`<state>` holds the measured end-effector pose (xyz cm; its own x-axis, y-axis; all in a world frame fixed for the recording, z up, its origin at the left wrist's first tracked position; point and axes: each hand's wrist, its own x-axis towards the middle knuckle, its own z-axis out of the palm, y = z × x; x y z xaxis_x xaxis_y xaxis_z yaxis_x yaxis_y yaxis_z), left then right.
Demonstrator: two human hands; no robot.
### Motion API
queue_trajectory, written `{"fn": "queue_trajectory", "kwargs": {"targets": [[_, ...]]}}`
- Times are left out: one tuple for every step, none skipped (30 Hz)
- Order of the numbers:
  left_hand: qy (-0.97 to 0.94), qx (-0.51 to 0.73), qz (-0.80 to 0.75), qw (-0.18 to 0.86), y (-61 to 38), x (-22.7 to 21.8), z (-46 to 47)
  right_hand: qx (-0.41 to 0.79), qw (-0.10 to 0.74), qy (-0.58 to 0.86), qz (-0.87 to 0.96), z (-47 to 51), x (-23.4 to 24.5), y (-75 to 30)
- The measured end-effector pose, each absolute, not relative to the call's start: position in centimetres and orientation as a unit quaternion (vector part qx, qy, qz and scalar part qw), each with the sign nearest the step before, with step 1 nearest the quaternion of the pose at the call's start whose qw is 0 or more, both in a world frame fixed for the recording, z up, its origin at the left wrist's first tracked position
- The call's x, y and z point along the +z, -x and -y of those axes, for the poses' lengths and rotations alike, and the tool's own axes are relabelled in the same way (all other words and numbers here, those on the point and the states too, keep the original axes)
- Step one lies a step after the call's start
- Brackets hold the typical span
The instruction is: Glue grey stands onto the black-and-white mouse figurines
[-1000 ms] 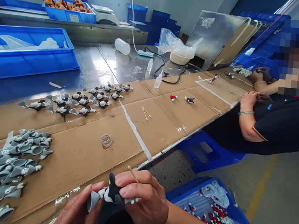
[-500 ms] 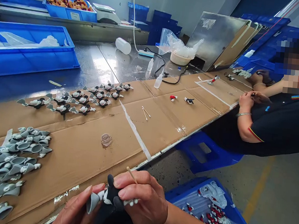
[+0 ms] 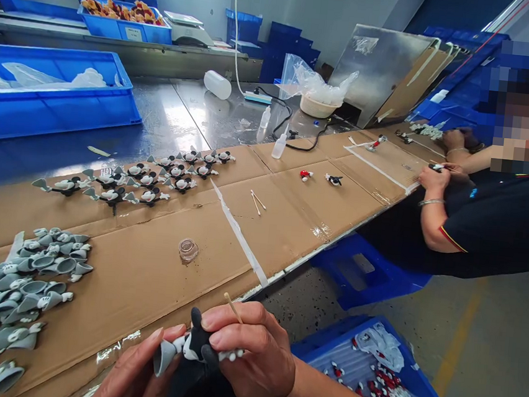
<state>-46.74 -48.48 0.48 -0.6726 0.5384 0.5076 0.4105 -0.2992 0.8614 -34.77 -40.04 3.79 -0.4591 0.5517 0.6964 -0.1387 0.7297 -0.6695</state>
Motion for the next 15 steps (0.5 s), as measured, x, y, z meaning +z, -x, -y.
{"fn": "queue_trajectory", "kwargs": {"targets": [[-0.397, 0.703, -0.588, 0.053, 46.7, 0.4, 48.5, 0.34, 0.503, 0.136, 0.783, 40.0, 3.8, 34.8], [-0.395, 0.706, -0.585, 0.058, 46.7, 0.3, 48.5, 0.338, 0.504, 0.14, 0.783, 40.0, 3.7, 34.8], [-0.393, 0.709, -0.581, 0.063, 46.7, 0.2, 48.5, 0.336, 0.504, 0.141, 0.783, 40.0, 3.7, 34.8], [-0.393, 0.712, -0.578, 0.069, 46.7, 0.1, 48.5, 0.334, 0.506, 0.141, 0.782, 40.0, 3.6, 34.8], [-0.392, 0.715, -0.574, 0.073, 46.7, 0.1, 48.4, 0.332, 0.509, 0.141, 0.781, 39.9, 3.6, 34.8], [-0.39, 0.717, -0.573, 0.077, 46.7, 0.1, 48.4, 0.33, 0.511, 0.142, 0.781, 39.9, 3.5, 34.8], [-0.386, 0.718, -0.573, 0.081, 46.6, 0.1, 48.4, 0.327, 0.513, 0.142, 0.781, 39.9, 3.5, 34.8], [-0.379, 0.72, -0.575, 0.086, 46.6, 0.2, 48.3, 0.324, 0.514, 0.144, 0.781, 39.9, 3.5, 34.8], [-0.37, 0.722, -0.577, 0.094, 46.4, 0.3, 48.3, 0.322, 0.516, 0.146, 0.78, 40.0, 3.4, 34.9], [-0.36, 0.725, -0.578, 0.104, 46.3, 0.5, 48.3, 0.322, 0.518, 0.15, 0.778, 40.0, 3.4, 35.0], [-0.349, 0.727, -0.579, 0.118, 46.2, 0.6, 48.3, 0.327, 0.52, 0.156, 0.774, 40.0, 3.4, 35.2], [-0.339, 0.73, -0.577, 0.138, 46.0, 0.8, 48.3, 0.336, 0.529, 0.166, 0.761, 40.1, 3.3, 35.4], [-0.328, 0.733, -0.573, 0.161, 45.9, 1.1, 48.3, 0.352, 0.541, 0.18, 0.742, 40.1, 3.3, 35.6], [-0.316, 0.736, -0.569, 0.185, 45.8, 1.4, 48.2, 0.373, 0.554, 0.196, 0.718, 40.1, 3.2, 35.9], [-0.304, 0.739, -0.564, 0.208, 45.8, 1.7, 48.2, 0.396, 0.567, 0.211, 0.691, 40.1, 3.2, 36.1]]}}
